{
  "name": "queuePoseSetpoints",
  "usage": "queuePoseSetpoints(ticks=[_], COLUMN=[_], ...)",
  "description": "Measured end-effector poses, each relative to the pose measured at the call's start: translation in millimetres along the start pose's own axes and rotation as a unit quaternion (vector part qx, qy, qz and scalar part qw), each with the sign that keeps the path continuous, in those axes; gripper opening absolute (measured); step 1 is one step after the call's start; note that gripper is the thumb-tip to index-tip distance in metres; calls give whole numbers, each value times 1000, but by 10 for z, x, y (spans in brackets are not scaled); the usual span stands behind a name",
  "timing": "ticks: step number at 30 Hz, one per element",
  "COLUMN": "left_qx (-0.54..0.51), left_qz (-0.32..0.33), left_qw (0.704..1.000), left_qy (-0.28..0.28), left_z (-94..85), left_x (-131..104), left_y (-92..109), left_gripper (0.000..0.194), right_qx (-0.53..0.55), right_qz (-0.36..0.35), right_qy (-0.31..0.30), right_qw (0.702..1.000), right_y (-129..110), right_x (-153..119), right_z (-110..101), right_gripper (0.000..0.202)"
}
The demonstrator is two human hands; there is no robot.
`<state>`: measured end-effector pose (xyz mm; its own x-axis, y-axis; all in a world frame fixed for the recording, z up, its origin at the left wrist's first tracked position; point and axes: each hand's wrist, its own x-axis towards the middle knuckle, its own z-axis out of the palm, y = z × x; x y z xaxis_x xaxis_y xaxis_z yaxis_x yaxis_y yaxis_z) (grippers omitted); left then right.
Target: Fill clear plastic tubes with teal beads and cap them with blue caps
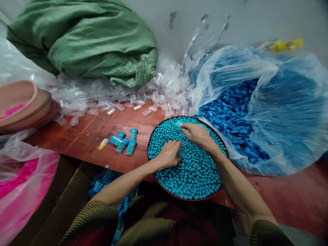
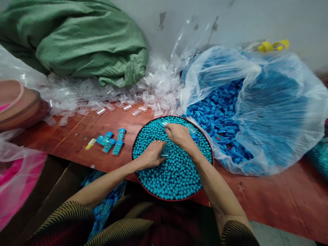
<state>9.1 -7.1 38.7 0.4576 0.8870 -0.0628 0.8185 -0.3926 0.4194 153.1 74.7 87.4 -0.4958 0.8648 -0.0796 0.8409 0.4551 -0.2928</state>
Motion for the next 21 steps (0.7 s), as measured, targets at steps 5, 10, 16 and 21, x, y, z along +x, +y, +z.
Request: queuePoseSetpoints(ticks=[5,10,16,21], left_qx=[52,12,-18,-40], left_qz=[-24,-28,13,43], left_qw=[998,999,996,994], left_qy=[-15,27,91,92], left_z=[-58,-10,160,226], left_x=[11,-61,-78,3], left_y=[54,7,-76,-123], left_gripper=[34,31,44,49], right_qx=[-70,47,292,272], right_qz=[22,-25,69,5], right_qy=[12,32,129,129], right_qw=[997,998,945,954], right_y=[-60,208,213,88], right_x=[396,291,-258,-430], right_z=[95,203,443,653], right_gripper=[37,28,22,15])
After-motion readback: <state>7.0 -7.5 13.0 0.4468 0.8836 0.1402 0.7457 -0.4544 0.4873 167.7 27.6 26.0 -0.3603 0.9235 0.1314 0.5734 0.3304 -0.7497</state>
